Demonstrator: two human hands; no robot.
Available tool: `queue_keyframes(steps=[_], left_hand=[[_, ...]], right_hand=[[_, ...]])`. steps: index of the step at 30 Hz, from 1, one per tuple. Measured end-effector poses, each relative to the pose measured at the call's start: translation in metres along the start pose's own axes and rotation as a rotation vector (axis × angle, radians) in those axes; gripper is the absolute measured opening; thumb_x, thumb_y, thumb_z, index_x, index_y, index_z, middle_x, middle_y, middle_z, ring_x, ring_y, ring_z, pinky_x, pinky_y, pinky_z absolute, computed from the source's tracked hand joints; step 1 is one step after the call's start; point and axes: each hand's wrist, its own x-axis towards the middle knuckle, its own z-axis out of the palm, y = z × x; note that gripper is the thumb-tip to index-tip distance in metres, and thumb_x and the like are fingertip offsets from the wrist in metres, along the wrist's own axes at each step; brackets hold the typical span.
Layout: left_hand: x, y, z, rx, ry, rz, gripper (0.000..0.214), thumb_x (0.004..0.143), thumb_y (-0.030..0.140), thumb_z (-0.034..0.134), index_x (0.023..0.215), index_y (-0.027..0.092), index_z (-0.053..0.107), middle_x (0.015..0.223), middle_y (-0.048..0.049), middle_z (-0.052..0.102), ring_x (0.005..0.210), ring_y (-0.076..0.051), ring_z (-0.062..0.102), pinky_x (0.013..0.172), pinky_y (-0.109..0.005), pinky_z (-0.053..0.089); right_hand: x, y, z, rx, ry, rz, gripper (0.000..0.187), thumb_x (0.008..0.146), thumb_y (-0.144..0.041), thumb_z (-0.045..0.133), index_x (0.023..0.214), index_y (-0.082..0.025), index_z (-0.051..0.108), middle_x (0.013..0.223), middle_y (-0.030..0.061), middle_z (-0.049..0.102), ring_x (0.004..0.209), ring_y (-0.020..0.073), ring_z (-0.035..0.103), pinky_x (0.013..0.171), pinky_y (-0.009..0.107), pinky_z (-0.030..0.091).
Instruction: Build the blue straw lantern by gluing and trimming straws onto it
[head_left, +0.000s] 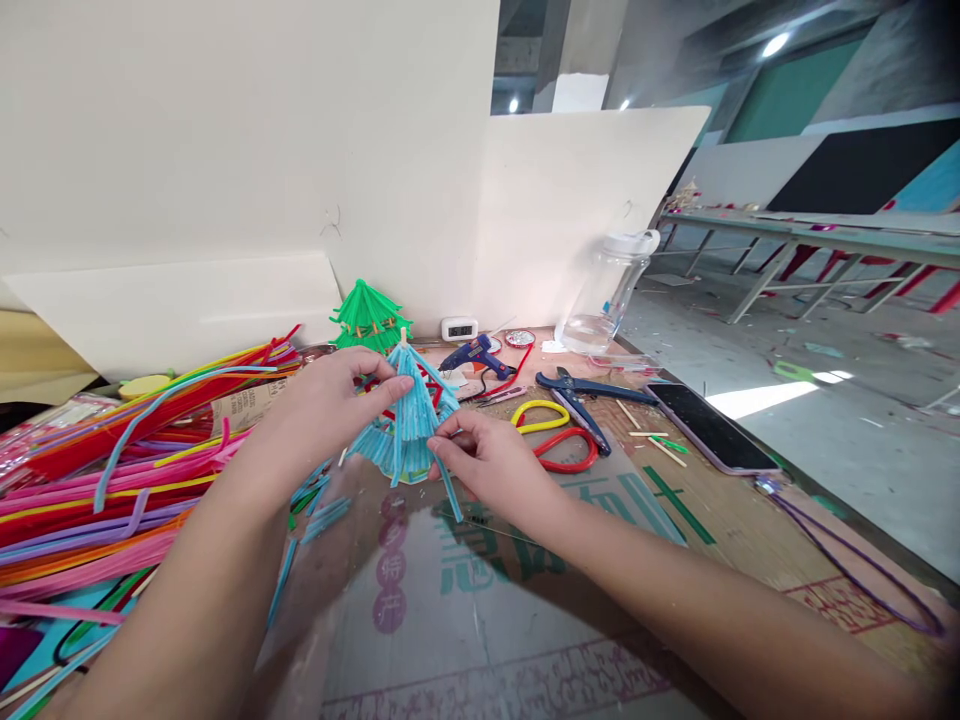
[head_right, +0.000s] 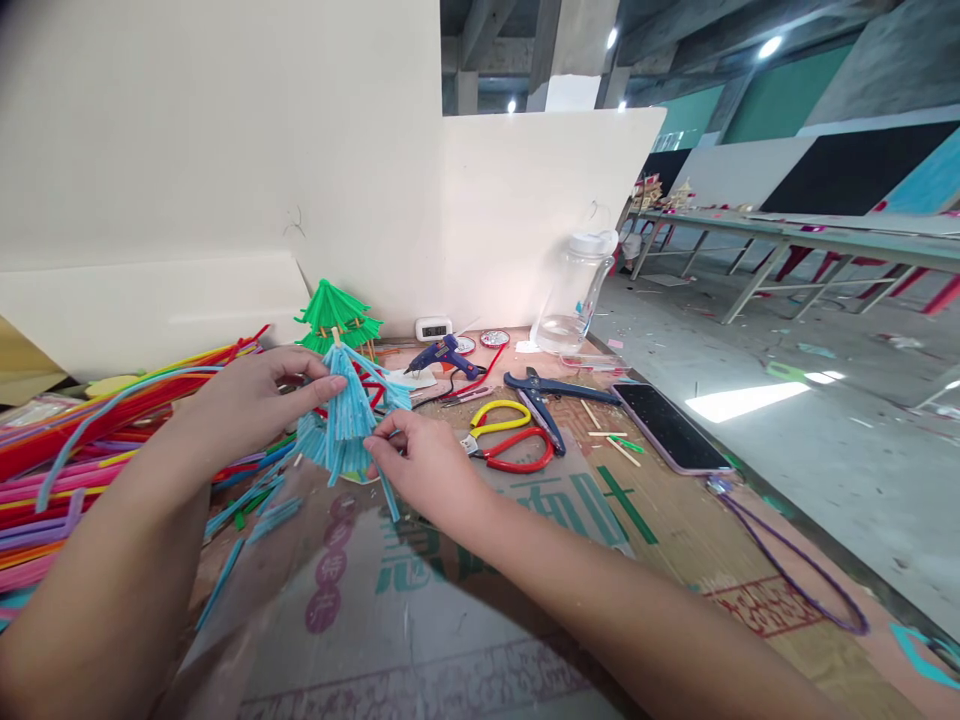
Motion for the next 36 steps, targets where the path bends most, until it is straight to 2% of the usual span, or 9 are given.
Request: queue_keyframes(steps=[9, 17, 28, 36], left_hand=[[0.001, -0.004, 0.002, -0.017, -0.001, 0.024, 0.031, 0.085, 0.049, 0.051, 0.074, 0.022, 0.062, 0.077, 0.0006, 0.065, 0.070, -0.017, 0.057, 0.061, -0.029, 0.037], [0.003, -0.005, 0.002, -0.021, -0.012, 0.055, 0.030, 0.085, 0.047, 0.050, 0.075, 0.022, 0.062, 0.078, 0.0003, 0.065, 0.073, -0.018, 0.058, 0.063, -0.029, 0.038], [0.002, -0.004, -0.001, -0.029, -0.014, 0.029, 0.033, 0.085, 0.049, 0.050, 0.074, 0.021, 0.062, 0.076, 0.0000, 0.066, 0.068, -0.017, 0.058, 0.060, -0.028, 0.038], [0.001, -0.006, -0.001, -0.016, -0.019, 0.039, 0.040, 0.085, 0.057, 0.048, 0.073, 0.022, 0.062, 0.077, -0.0003, 0.066, 0.071, -0.018, 0.058, 0.062, -0.029, 0.039]], right_hand=[[0.001, -0.006, -0.003, -0.036, 0.022, -0.029, 0.015, 0.088, -0.034, 0.052, 0.083, -0.021, 0.056, 0.071, 0.0009, 0.070, 0.047, 0.0089, 0.051, 0.047, 0.021, 0.037], [0.002, -0.003, -0.002, 0.015, 0.009, -0.018, 0.016, 0.087, -0.035, 0.054, 0.082, -0.020, 0.056, 0.071, 0.0005, 0.069, 0.043, 0.0077, 0.050, 0.045, 0.021, 0.038], [0.001, 0.003, -0.001, 0.167, 0.044, -0.002, 0.018, 0.085, -0.038, 0.056, 0.081, -0.021, 0.056, 0.071, -0.0011, 0.068, 0.040, 0.0072, 0.048, 0.040, 0.021, 0.038], [0.002, -0.001, 0.001, 0.138, 0.031, 0.015, 0.016, 0.085, -0.036, 0.056, 0.081, -0.021, 0.055, 0.071, -0.0010, 0.068, 0.040, 0.0071, 0.048, 0.041, 0.021, 0.038]])
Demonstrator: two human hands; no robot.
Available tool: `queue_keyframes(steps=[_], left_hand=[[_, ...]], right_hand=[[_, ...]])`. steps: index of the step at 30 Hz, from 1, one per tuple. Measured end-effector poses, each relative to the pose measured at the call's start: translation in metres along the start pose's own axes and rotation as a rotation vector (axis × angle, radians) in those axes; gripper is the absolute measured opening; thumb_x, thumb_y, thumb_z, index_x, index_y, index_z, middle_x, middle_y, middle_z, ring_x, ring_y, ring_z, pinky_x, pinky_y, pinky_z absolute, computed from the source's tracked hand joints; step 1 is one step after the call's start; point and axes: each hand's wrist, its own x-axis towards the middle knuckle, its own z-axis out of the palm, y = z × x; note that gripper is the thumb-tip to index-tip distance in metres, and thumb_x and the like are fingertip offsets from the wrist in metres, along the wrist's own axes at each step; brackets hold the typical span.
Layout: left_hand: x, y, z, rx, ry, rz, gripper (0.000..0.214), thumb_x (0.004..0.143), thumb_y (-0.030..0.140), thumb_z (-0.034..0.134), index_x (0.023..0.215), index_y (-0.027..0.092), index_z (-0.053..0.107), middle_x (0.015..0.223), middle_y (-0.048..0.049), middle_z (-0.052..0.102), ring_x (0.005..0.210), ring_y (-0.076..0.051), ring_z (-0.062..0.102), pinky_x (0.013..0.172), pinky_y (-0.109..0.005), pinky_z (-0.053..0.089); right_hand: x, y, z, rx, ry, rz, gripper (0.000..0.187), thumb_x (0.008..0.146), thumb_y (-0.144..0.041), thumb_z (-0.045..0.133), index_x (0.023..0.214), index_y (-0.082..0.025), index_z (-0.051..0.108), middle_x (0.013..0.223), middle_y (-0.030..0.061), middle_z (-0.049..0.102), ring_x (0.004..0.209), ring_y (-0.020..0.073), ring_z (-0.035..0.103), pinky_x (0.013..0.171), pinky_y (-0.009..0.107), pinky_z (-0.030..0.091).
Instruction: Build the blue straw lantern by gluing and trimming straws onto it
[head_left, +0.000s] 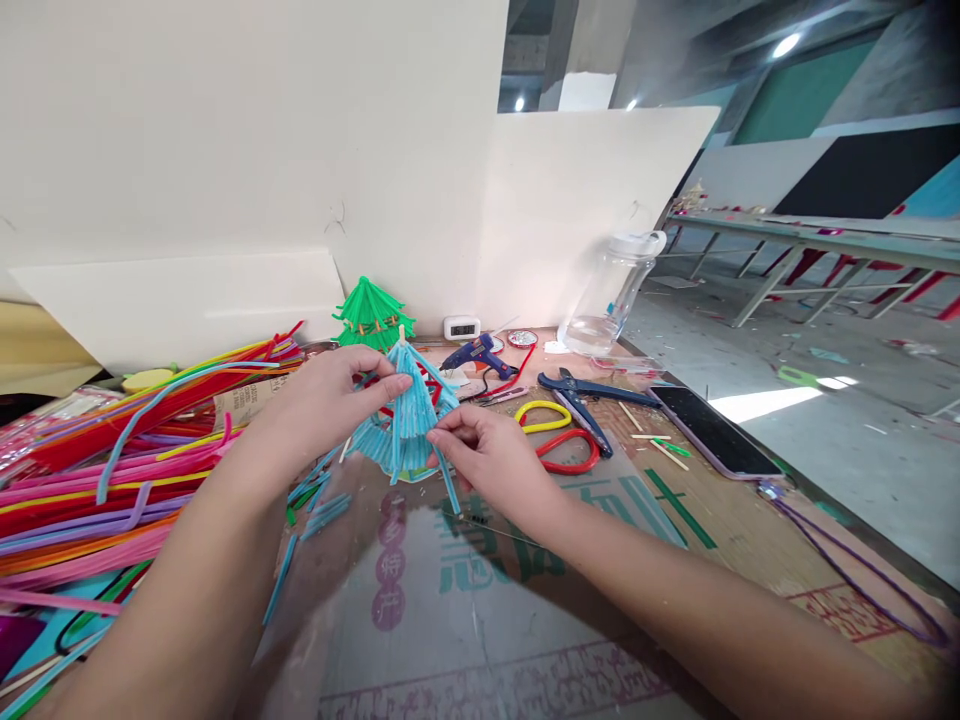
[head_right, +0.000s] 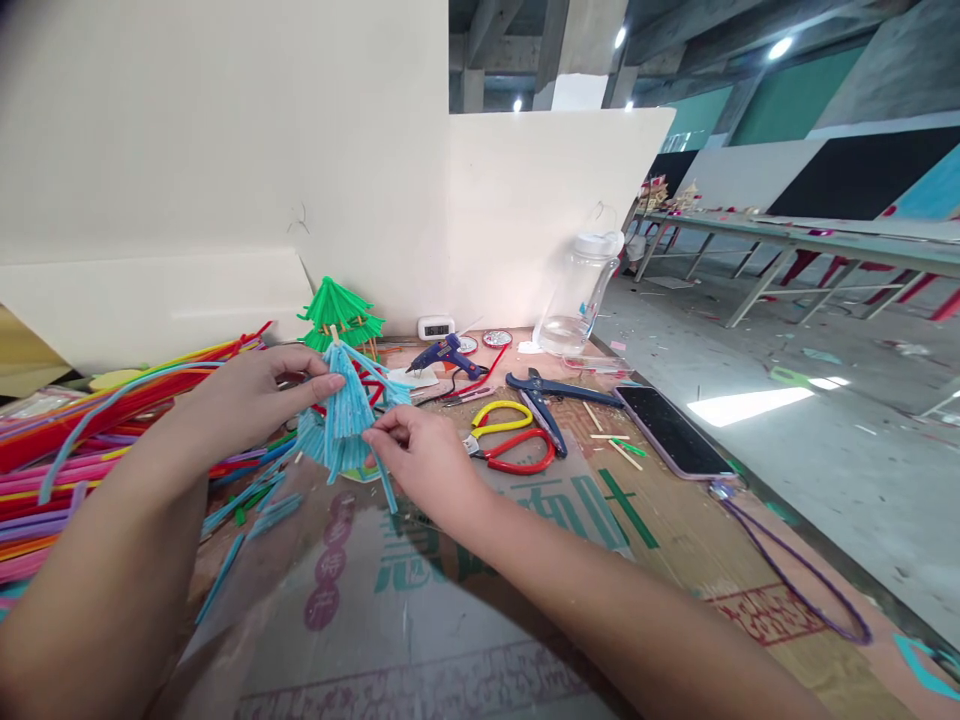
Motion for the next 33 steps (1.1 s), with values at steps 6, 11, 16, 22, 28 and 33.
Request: queue_keyframes(steps=[6, 11, 16, 22, 28, 33], left_hand=[[0.000, -0.001, 0.001, -0.008, -0.001, 0.003, 0.039, 0.085, 0.056, 0.048, 0.074, 0.022, 0.062, 0.077, -0.0001, 0.066, 0.070, -0.018, 0.059, 0.061, -0.028, 0.039], [0.001, -0.001, 0.000, -0.026, -0.009, 0.002, 0.038, 0.085, 0.056, 0.048, 0.075, 0.022, 0.063, 0.075, -0.0001, 0.066, 0.069, -0.018, 0.059, 0.060, -0.028, 0.039], [0.002, -0.003, 0.000, -0.037, 0.005, 0.025, 0.038, 0.085, 0.055, 0.048, 0.077, 0.022, 0.065, 0.082, 0.0000, 0.067, 0.073, -0.018, 0.059, 0.064, -0.028, 0.040], [0.008, -0.014, 0.005, -0.093, 0.036, 0.032, 0.037, 0.086, 0.054, 0.047, 0.083, 0.022, 0.065, 0.092, -0.0009, 0.068, 0.083, -0.019, 0.060, 0.072, -0.028, 0.043], [0.011, -0.017, 0.013, -0.134, 0.096, 0.089, 0.037, 0.087, 0.052, 0.046, 0.085, 0.020, 0.065, 0.095, -0.0023, 0.067, 0.087, -0.019, 0.061, 0.081, -0.029, 0.044], [0.006, -0.010, 0.005, -0.030, 0.101, 0.097, 0.042, 0.090, 0.049, 0.041, 0.076, 0.021, 0.070, 0.112, -0.0025, 0.067, 0.100, -0.022, 0.061, 0.086, -0.032, 0.043]], right_hand=[[-0.001, -0.003, -0.005, -0.024, 0.014, -0.023, 0.016, 0.085, -0.036, 0.056, 0.080, -0.020, 0.058, 0.071, -0.0010, 0.067, 0.041, 0.0068, 0.047, 0.043, 0.021, 0.037], [-0.001, 0.001, -0.011, -0.143, 0.071, -0.138, 0.015, 0.084, -0.035, 0.058, 0.080, -0.020, 0.059, 0.071, -0.0019, 0.061, 0.059, 0.0098, 0.052, 0.055, 0.022, 0.040], [0.006, 0.003, -0.026, -0.237, 0.078, -0.199, 0.014, 0.086, -0.032, 0.054, 0.082, -0.019, 0.059, 0.072, -0.0017, 0.059, 0.061, 0.0104, 0.049, 0.056, 0.023, 0.037], [0.017, 0.006, -0.064, -0.551, -0.011, -0.230, 0.016, 0.086, -0.029, 0.053, 0.083, -0.018, 0.065, 0.073, -0.0008, 0.061, 0.061, 0.0110, 0.049, 0.058, 0.024, 0.034], [0.021, 0.015, -0.072, -0.628, -0.057, -0.250, 0.025, 0.090, -0.034, 0.049, 0.087, -0.019, 0.068, 0.079, 0.0019, 0.065, 0.068, 0.0136, 0.054, 0.062, 0.025, 0.037], [0.024, 0.019, -0.071, -0.675, -0.080, -0.269, 0.026, 0.091, -0.034, 0.047, 0.088, -0.019, 0.068, 0.083, 0.0037, 0.066, 0.069, 0.0143, 0.055, 0.063, 0.026, 0.039]])
